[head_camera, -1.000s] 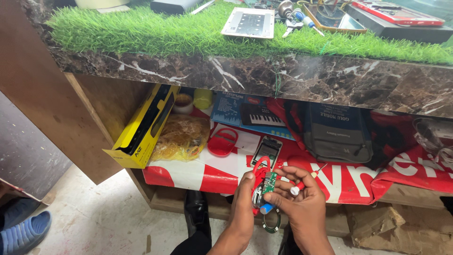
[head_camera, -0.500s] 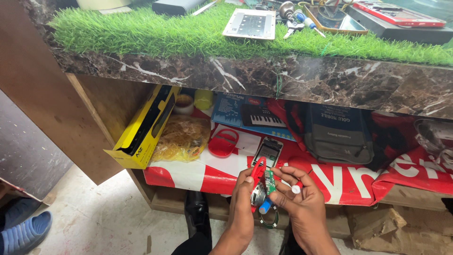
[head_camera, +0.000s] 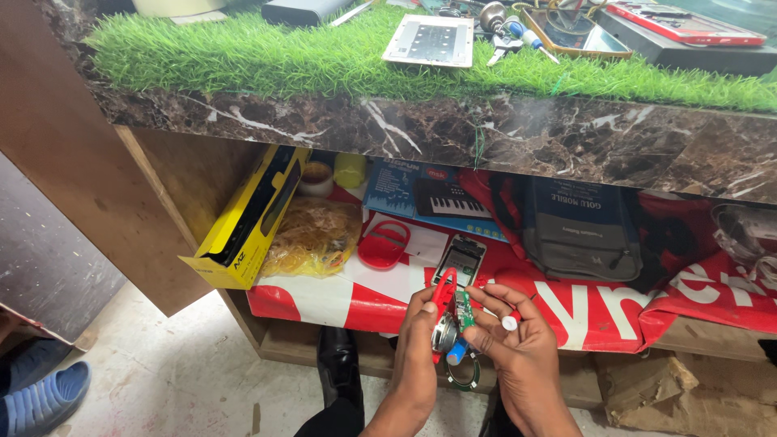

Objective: The person sits at a cluttered workbench and repairs a small red electronic device, using a screwdriver to remove screws and open its casing. They handle the circuit board, speaker, and internal components, repositioning the device and working on its parts by hand.

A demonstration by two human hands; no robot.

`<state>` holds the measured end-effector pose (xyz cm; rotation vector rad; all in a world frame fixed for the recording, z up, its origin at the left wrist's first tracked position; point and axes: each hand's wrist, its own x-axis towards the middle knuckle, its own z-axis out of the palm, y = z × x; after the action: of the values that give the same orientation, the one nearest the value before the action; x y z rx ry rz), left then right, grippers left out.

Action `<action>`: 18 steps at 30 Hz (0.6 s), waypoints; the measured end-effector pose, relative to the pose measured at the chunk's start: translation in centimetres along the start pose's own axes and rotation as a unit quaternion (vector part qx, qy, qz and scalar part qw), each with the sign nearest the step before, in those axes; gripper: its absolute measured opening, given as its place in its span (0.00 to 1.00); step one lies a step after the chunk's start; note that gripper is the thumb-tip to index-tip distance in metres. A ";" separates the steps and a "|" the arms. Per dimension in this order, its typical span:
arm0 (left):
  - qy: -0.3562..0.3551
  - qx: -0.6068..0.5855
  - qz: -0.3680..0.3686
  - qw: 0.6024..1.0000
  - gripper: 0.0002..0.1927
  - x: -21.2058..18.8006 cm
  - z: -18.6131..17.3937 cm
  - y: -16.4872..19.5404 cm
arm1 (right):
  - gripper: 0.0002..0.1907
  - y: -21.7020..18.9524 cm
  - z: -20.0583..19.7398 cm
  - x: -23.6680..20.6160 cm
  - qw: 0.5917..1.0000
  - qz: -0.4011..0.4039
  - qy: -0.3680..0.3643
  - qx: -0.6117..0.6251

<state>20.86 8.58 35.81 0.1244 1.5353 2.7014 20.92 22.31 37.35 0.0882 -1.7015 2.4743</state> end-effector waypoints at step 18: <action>-0.022 0.001 -0.086 0.996 0.28 0.4 -0.1 -0.7 | 0.35 0.9 0.0 0.2 0.993 -0.044 0.062 -0.093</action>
<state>20.40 8.87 35.14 0.0486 1.4629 2.5477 20.63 22.03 36.56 -0.0105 -1.8246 2.1986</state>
